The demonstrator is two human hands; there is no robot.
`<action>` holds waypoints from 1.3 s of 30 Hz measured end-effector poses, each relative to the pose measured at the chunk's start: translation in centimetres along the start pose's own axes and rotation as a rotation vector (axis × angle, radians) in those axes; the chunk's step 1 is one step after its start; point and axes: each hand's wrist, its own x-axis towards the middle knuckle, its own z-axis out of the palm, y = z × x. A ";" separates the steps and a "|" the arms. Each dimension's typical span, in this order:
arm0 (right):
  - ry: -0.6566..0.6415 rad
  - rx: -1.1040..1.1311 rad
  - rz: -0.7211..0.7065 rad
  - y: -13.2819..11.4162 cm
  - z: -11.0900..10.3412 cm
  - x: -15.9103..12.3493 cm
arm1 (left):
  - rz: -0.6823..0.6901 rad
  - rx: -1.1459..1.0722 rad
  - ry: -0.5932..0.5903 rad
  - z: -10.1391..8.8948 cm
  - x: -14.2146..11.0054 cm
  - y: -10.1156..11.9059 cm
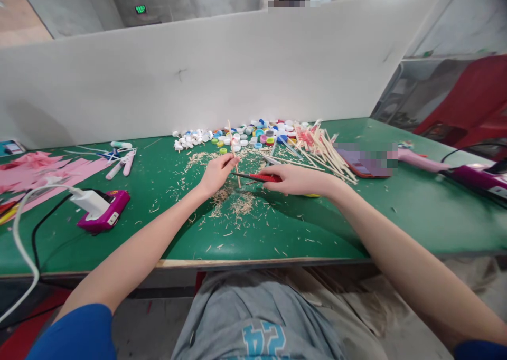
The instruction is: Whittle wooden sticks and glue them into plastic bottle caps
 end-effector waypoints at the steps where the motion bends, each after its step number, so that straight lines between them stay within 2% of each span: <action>1: -0.007 0.059 0.017 0.1 -0.2 -0.2 | 0.000 0.001 -0.001 0.0 0.0 0.0; 4: 0.048 0.126 0.051 1.0 -0.3 -0.7 | 0.001 0.004 -0.007 -0.1 0.1 0.1; 7: 0.163 0.043 0.025 2.1 0.3 -0.6 | 0.006 0.001 -0.013 -0.2 0.1 0.1; 9: 0.189 0.010 0.000 2.6 0.7 -0.4 | 0.009 -0.003 -0.019 -0.2 0.2 0.0; 12: 0.197 0.026 -0.050 2.6 1.2 -0.2 | 0.015 -0.008 -0.031 -0.3 0.2 0.0; 15: 0.150 0.080 -0.068 2.1 1.1 -0.6 | 0.022 -0.011 -0.038 -0.4 0.3 -0.1; 18: 0.049 0.163 -0.004 1.8 0.6 -1.4 | 0.021 -0.013 -0.038 -0.3 0.3 -0.2; 21: 0.016 0.273 0.065 2.2 0.2 -2.0 | 0.013 -0.010 -0.040 -0.3 0.3 -0.3; 24: 0.077 0.259 0.003 3.0 0.3 -2.1 | 0.005 -0.005 -0.038 -0.4 0.3 -0.2; 29: 0.258 0.078 -0.124 3.6 1.4 -1.4 | 0.003 0.005 -0.033 -0.5 0.3 -0.2; 33: 0.251 -0.019 -0.117 3.5 1.7 -1.4 | 0.008 0.006 -0.031 -0.4 0.3 -0.2; 39: 0.213 0.016 -0.040 2.8 1.6 -1.8 | 0.015 -0.008 -0.032 -0.3 0.3 -0.2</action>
